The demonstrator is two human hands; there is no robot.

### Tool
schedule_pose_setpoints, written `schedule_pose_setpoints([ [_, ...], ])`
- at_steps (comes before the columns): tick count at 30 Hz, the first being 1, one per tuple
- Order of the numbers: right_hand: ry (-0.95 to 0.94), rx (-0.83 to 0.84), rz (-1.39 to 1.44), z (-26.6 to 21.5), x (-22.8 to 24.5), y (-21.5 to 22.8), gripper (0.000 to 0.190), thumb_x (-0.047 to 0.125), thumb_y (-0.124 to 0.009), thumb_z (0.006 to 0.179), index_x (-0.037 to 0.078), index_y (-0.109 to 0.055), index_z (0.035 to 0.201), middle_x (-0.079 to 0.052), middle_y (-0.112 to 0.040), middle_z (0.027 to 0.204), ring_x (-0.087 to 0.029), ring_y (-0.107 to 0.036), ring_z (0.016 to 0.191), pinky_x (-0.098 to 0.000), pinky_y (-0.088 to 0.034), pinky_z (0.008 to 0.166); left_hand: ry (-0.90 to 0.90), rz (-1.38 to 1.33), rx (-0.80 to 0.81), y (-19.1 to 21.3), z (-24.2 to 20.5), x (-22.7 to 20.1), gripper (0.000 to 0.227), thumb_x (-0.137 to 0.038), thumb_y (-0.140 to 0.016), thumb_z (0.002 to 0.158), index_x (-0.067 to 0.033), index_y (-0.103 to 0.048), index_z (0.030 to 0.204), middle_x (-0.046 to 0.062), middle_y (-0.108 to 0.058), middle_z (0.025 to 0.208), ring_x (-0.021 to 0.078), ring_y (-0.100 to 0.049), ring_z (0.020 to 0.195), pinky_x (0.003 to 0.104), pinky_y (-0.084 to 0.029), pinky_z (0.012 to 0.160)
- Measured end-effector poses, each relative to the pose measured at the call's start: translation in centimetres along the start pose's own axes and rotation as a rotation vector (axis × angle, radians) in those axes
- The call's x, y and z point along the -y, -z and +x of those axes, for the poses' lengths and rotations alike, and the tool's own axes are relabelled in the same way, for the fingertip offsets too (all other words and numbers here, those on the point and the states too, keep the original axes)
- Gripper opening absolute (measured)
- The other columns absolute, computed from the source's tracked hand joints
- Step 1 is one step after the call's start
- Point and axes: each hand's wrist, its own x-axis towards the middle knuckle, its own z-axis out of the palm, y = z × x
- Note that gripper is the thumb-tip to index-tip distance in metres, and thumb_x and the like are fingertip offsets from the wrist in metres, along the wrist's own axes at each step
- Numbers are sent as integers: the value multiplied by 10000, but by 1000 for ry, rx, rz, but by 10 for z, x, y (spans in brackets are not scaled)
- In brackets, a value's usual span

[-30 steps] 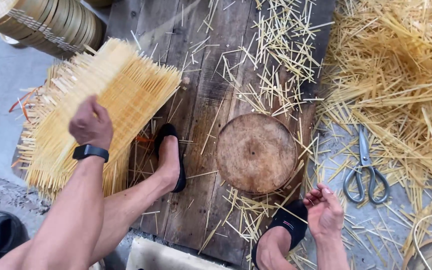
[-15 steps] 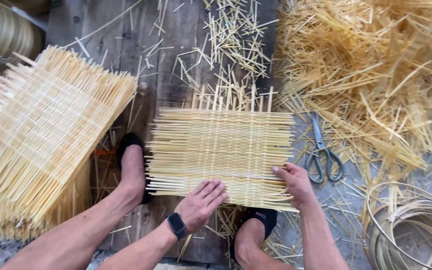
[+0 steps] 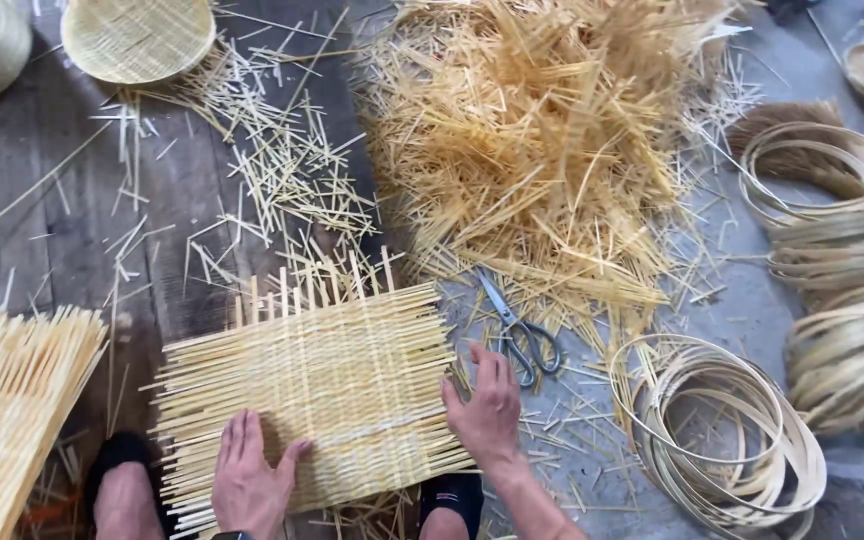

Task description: The recorder weaves bamboo strips into a circular lid, fits it to a bamboo hoop, and trims the excess material with scissors.

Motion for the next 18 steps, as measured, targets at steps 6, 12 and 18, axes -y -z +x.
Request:
schedule_pose_setpoints([
  [6, 102, 287, 100, -33, 20, -51, 635, 227, -854, 765, -84, -598, 1256, -217, -637, 1191, -350, -579, 1094, -459, -477, 931, 59, 1, 24, 4, 7, -4, 1059, -633, -776, 677, 87, -502, 1403, 266, -510, 1468, 362, -470, 1387, 421, -403, 1123],
  [12, -6, 235, 133, -36, 20, -53, 636, 278, -897, 682, -16, -678, 1201, -141, -671, 1172, -324, -598, 1099, -453, -442, 958, 136, -81, -18, -1, 1, -4, 1063, -581, -815, 634, 76, -509, 1411, 240, -533, 1465, 351, -505, 1385, 410, -461, 1079],
  [18, 100, 139, 41, -41, 9, -67, 618, 326, -888, 697, 12, -694, 1193, -144, -659, 1154, -342, -576, 1097, -500, -409, 974, -91, 41, -174, 12, -2, -17, 881, -526, -764, 774, 79, -544, 1376, 255, -577, 1411, 368, -553, 1341, 440, -456, 1122],
])
